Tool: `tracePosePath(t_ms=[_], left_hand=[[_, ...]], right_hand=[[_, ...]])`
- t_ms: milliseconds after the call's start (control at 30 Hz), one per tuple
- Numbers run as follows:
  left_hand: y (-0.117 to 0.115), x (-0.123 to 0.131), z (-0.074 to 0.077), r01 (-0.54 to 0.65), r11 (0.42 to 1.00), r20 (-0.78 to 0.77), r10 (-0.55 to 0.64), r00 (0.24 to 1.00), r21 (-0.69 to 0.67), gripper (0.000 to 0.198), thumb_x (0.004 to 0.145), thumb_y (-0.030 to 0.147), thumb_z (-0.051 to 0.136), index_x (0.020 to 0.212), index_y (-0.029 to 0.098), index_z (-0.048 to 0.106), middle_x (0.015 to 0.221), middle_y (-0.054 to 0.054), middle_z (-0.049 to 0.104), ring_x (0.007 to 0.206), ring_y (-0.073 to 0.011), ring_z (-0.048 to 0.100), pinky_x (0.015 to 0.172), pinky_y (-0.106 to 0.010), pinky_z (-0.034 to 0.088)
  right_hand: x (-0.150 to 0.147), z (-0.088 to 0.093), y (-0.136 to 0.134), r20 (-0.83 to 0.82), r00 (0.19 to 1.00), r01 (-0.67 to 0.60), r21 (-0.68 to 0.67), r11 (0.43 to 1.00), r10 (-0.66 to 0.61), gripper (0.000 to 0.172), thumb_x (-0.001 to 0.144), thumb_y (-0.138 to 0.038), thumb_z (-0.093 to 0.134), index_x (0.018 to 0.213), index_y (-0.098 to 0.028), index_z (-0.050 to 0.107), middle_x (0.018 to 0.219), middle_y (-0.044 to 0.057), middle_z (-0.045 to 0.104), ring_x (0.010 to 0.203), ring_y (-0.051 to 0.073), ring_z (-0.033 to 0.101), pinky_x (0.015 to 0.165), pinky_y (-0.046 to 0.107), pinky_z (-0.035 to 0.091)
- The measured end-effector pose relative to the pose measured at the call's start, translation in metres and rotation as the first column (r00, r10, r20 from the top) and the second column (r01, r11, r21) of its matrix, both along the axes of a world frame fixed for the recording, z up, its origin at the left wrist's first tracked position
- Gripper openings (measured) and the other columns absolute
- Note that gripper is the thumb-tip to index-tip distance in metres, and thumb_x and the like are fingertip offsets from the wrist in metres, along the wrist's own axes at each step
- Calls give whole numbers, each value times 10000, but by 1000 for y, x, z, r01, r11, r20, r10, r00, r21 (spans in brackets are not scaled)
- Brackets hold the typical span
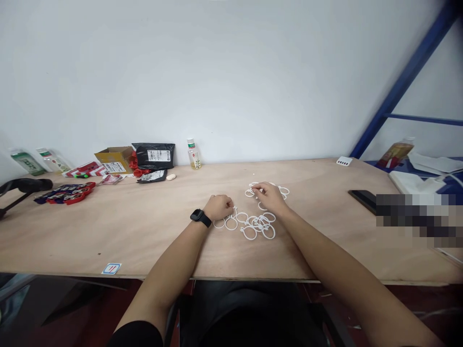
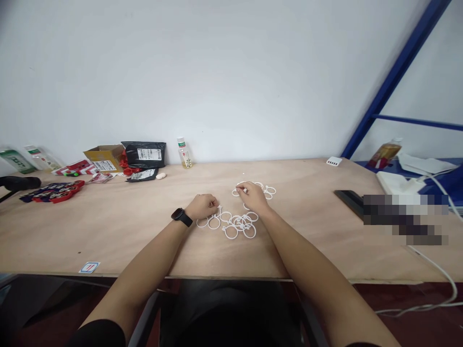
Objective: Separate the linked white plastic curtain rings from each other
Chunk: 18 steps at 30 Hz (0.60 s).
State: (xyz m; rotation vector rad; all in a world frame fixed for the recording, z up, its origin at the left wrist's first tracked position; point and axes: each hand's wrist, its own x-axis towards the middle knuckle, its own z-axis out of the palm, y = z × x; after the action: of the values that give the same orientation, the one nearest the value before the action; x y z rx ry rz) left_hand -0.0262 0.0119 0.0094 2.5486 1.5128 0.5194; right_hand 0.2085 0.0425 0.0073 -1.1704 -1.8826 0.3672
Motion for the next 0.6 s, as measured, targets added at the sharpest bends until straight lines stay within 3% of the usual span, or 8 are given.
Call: tracePosePath(t_ms=[133,233,367,600], left_hand=[[3,4,-3,28,996,161,-41,986,85,134,791,202,559,830,205,687,822,-6,718,747,-150,638,748,-265,471],[2,10,-5,42,988,256,-78,964,146,139,846,235,559,867,197,691,822,-9,725,745,-144,646,760,-268,476],[-2,16,-6,51,980,319,-112,941,193,121,843,234,592,893,198,695,810,-7,732,752,-149,662,788,-283,481],[-7,19,-2,70,975,350,-142,926,211,165,862,302,588,886,206,720,883,-27,747,828,-175,681,853,-316,478]], right_hand=[[1,-1,0,-146,989,-23,-133,991,4,285,803,-382,588,954,-177,716,880,72,720,650,168,578,630,314,467],[-3,-4,-2,-168,978,-161,-202,966,127,343,775,-421,622,985,-166,714,881,65,716,651,159,581,621,298,467],[-18,-7,-13,-178,949,-300,-248,921,261,288,787,-405,628,935,-176,719,865,56,718,737,175,626,670,294,484],[-28,-8,-20,-257,934,-315,-256,914,249,254,778,-399,643,863,-164,684,788,44,696,696,159,614,622,266,472]])
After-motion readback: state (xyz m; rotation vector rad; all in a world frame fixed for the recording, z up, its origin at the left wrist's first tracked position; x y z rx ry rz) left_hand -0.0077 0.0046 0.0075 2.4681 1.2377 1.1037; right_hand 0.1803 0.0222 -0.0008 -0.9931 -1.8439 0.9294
